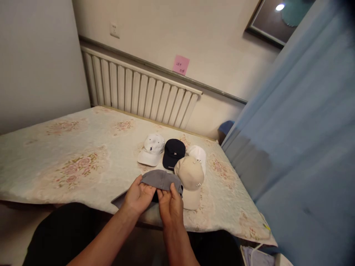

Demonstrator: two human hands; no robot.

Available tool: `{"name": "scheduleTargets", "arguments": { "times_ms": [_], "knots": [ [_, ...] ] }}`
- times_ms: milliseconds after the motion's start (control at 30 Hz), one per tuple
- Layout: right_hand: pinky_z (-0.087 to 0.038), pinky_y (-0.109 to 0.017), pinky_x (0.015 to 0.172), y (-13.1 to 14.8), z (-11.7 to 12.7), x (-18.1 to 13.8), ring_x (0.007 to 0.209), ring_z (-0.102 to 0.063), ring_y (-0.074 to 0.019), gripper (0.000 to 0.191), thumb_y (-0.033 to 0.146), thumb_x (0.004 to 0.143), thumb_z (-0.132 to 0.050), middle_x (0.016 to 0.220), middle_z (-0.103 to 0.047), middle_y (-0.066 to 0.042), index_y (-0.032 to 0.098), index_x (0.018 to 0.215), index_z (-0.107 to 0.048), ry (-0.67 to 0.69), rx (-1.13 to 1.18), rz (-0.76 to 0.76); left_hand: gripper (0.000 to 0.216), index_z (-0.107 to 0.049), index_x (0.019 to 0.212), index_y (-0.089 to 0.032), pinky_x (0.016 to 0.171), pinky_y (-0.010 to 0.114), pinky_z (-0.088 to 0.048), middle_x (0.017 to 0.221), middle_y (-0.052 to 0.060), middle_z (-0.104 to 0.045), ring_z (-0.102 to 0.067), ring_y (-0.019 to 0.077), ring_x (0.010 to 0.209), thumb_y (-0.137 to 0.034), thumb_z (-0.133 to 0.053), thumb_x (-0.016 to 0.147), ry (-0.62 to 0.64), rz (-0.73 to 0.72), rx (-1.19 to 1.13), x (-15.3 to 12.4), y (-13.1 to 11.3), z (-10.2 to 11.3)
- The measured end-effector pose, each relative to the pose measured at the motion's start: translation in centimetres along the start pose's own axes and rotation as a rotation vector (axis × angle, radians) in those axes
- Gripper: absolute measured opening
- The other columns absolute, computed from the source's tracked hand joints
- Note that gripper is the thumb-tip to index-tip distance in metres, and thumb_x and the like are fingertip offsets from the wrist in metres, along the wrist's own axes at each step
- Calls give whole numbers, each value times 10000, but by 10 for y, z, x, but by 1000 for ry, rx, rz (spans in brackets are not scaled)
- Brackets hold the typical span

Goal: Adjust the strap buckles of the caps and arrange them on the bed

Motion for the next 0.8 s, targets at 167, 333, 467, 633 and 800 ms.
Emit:
{"name": "scheduleTargets", "arguments": {
  "times_ms": [167,333,467,633,800],
  "knots": [
    [-408,-400,1037,5,-5,-3,1062,-638,-164,201,278,820,-592,1020,-730,-44,207,1000,-645,16,2,17,343,-561,1141,-73,744,301,-577,879,109,-716,-702,178,811,-149,-301,931,1,-10,26,-8,1,-11],
    [-391,-408,1060,7,-14,-9,1094,-624,-179,295,303,822,-602,1115,-700,-66,189,1094,-617,78,-11,75,318,-582,1108,-110,783,303,-571,897,99,-721,-701,170,829,-144,-324,925,62,-20,43,-16,8,-19],
    [-383,-407,1070,4,-18,-11,1093,-625,-186,364,312,813,-620,1126,-695,-73,174,1148,-587,103,-28,95,319,-564,1158,-131,803,301,-566,940,94,-720,-700,170,863,-153,-352,920,80,-2,66,-19,14,-19],
    [-395,-397,1061,2,-11,-6,1107,-620,-177,363,328,820,-598,1111,-701,-70,185,1153,-578,16,0,70,288,-577,1105,-126,839,313,-556,931,91,-722,-700,172,869,-146,-358,920,117,24,68,-16,12,-15],
    [-408,-393,1049,9,-8,-4,1070,-641,-165,257,308,842,-561,1106,-708,-55,209,1073,-621,-13,23,61,307,-577,1120,-122,869,336,-550,918,92,-729,-703,173,866,-131,-342,924,118,0,66,-13,8,-15]
  ]
}}
Point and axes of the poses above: each hand's wrist, its own x-axis towards the middle knuckle, its own z-axis out of the back of the hand, y = z × x, the point moved 4 cm from there along x, towards the middle knuckle
